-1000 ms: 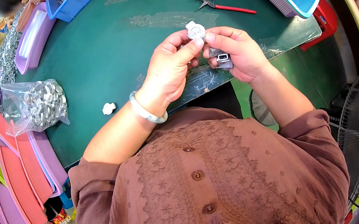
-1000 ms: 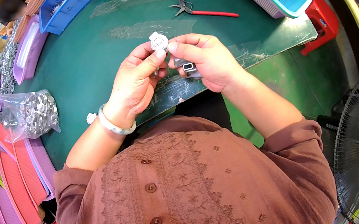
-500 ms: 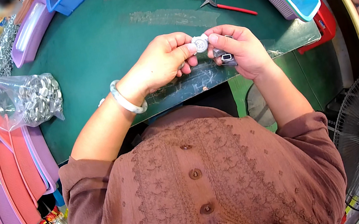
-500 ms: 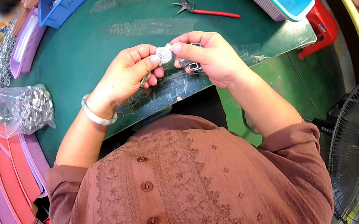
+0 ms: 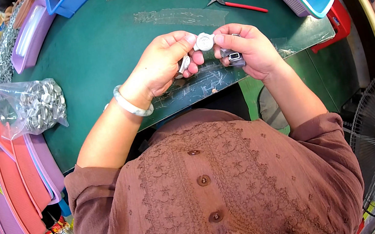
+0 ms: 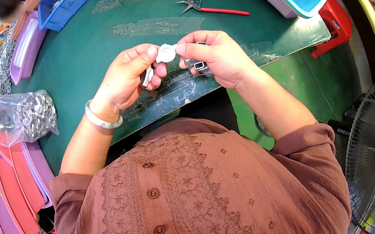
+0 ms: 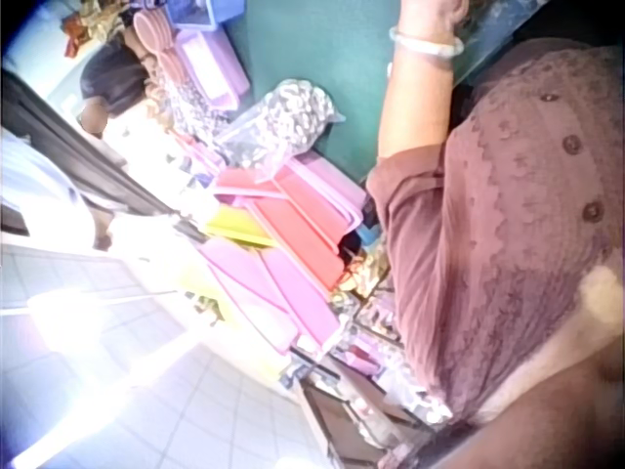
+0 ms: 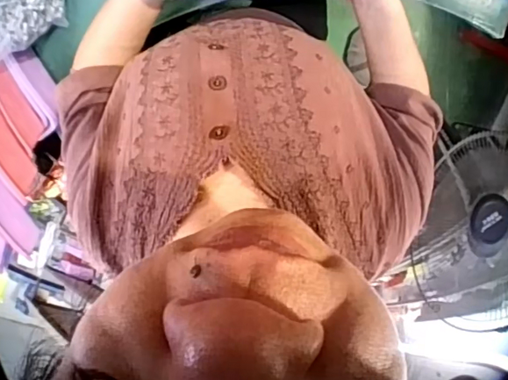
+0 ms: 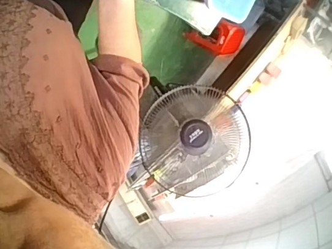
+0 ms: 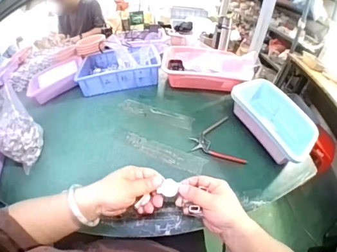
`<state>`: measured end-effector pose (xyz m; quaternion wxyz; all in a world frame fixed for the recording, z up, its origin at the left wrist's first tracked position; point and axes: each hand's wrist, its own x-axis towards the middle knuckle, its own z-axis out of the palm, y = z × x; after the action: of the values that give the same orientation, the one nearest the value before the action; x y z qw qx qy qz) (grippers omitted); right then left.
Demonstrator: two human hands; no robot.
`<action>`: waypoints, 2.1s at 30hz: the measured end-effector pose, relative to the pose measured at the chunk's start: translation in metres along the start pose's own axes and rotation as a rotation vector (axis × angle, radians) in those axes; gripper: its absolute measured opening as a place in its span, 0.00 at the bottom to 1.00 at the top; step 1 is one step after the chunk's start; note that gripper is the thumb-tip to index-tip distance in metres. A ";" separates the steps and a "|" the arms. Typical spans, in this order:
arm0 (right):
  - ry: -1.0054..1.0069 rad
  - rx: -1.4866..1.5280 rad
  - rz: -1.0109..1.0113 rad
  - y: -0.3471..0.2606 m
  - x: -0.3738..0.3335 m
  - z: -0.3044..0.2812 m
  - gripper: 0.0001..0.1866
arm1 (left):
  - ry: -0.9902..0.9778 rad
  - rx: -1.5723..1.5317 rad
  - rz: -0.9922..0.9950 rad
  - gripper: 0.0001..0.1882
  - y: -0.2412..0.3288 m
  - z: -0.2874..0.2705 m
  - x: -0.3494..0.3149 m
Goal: The person uses pliers to crimp metal buckles onto red straps. They then pick up small white plastic components from the table and attach them to the buckles by hand, assembling the parts into finished units.
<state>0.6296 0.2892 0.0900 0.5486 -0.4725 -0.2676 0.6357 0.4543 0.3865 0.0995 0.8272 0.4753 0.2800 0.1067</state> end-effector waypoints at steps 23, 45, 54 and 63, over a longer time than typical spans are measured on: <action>0.007 0.004 -0.011 0.001 0.000 0.002 0.07 | 0.036 -0.034 -0.019 0.11 0.003 0.004 -0.003; 0.000 0.018 0.022 0.004 -0.001 0.004 0.08 | 0.069 -0.014 -0.006 0.11 0.000 0.003 0.000; -0.008 0.018 0.021 0.005 -0.001 0.009 0.08 | 0.087 -0.007 0.008 0.10 0.004 0.002 -0.006; -0.047 -0.023 0.017 0.007 0.000 0.022 0.08 | 0.067 0.028 0.036 0.11 0.005 -0.007 -0.023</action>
<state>0.6067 0.2917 0.0925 0.5313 -0.4660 -0.2836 0.6483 0.4315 0.3843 0.1096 0.8086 0.4879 0.3004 0.1337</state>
